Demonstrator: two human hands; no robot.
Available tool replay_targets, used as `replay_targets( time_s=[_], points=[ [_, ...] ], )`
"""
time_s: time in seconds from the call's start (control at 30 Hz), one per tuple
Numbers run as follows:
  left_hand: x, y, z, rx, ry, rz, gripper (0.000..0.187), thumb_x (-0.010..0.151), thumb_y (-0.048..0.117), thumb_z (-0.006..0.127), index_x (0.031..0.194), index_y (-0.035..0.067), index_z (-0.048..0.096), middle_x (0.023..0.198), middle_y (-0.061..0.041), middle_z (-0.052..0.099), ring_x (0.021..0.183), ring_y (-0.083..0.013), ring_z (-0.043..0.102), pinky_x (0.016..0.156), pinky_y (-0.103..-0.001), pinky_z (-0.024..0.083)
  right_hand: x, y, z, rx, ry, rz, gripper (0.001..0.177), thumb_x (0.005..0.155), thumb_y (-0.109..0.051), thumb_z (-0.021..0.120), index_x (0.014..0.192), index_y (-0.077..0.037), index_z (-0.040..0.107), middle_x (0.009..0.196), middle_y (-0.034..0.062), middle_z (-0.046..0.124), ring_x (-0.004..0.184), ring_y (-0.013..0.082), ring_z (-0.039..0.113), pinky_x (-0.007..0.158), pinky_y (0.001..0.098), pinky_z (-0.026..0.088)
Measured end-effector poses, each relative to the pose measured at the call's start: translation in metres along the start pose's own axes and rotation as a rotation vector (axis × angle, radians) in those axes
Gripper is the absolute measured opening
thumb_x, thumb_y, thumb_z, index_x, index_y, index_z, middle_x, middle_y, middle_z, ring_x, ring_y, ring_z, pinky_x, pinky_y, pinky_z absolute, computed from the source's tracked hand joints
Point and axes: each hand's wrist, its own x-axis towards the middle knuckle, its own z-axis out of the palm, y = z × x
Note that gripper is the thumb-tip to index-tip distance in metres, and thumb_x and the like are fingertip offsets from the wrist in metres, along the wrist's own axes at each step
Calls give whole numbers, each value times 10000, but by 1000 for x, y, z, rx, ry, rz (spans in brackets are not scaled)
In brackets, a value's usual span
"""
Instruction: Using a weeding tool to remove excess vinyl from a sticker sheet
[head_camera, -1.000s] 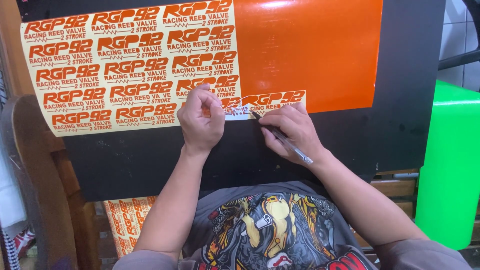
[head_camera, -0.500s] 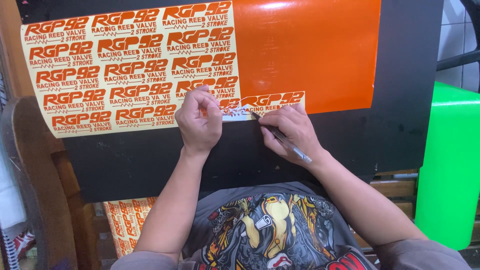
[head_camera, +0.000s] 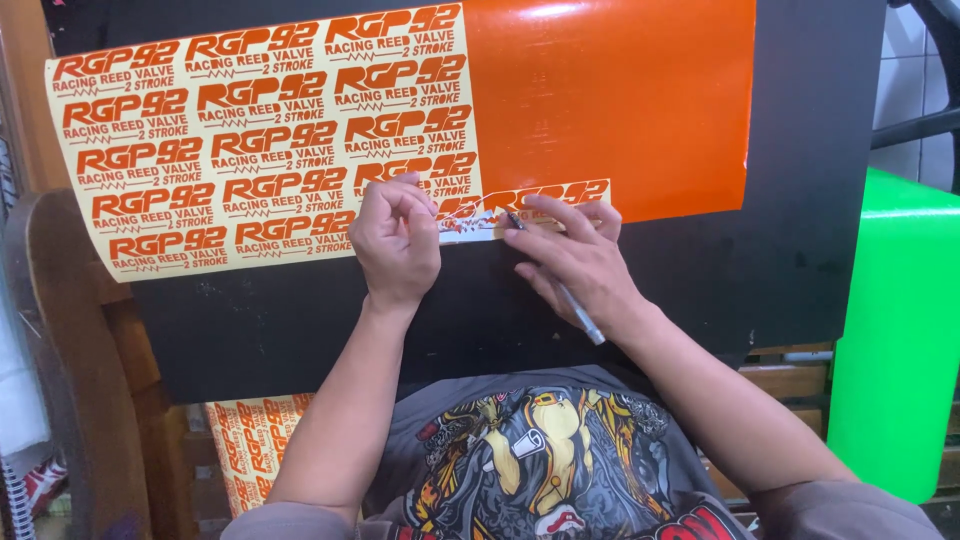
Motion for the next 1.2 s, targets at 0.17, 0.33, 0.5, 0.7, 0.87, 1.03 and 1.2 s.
replay_targets(
  time_s=[0.17, 0.33, 0.5, 0.7, 0.87, 1.03, 1.2],
  points=[
    [2, 2, -2, -21, 34, -4, 187, 945, 94, 589, 773, 125, 524, 692, -74, 687, 698, -253, 743, 676, -330, 622, 1, -3, 3, -134, -59, -48, 249, 1058, -242, 608, 1258, -163, 733, 1114, 147, 790, 1457, 352, 519, 1139, 572, 209],
    [2, -1, -1, -54, 70, -27, 183, 946, 98, 574, 774, 127, 519, 695, -70, 686, 709, -251, 745, 681, -327, 619, -5, 2, 6, -153, -81, -39, 243, 1061, -249, 599, 1232, -155, 743, 1100, 154, 789, 1483, 356, 493, 1166, 593, 175],
    [7, 5, -2, -70, 45, -3, 189, 933, 50, 531, 762, 128, 510, 605, -39, 618, 652, -217, 713, 818, -377, 626, -8, 4, 8, -174, -117, -56, 329, 1017, -256, 628, 1333, -216, 709, 1261, 107, 772, 1509, 354, 450, 1155, 630, 154],
    [4, -4, -2, -261, 90, -81, 188, 958, 112, 471, 776, 159, 474, 555, 14, 533, 678, -147, 686, 917, -356, 601, -5, 2, 8, -232, -124, -63, 287, 1015, -234, 634, 1285, -205, 727, 1245, 118, 776, 1504, 352, 464, 1166, 635, 167],
    [10, -3, -11, -429, 47, -153, 137, 983, 155, 461, 848, 148, 483, 586, -2, 530, 780, -185, 691, 977, -380, 568, -9, 4, 10, -226, -145, -37, 310, 1015, -244, 624, 1309, -212, 717, 1268, 108, 767, 1512, 344, 451, 1174, 630, 145],
    [21, 21, -19, -451, 56, -160, 118, 982, 172, 473, 876, 121, 485, 609, -36, 573, 833, -228, 708, 966, -400, 557, -9, 4, 11, -235, -140, -37, 318, 1007, -245, 625, 1313, -231, 710, 1281, 95, 763, 1515, 330, 450, 1182, 635, 138],
    [41, 52, -38, -505, 46, -157, 134, 1006, 171, 518, 957, 50, 489, 677, -145, 619, 832, -299, 721, 881, -406, 585, -1, -4, 4, -218, -154, 25, 338, 1019, -293, 634, 1351, -263, 689, 1334, 11, 740, 1471, 263, 508, 1173, 574, 158]
  ],
)
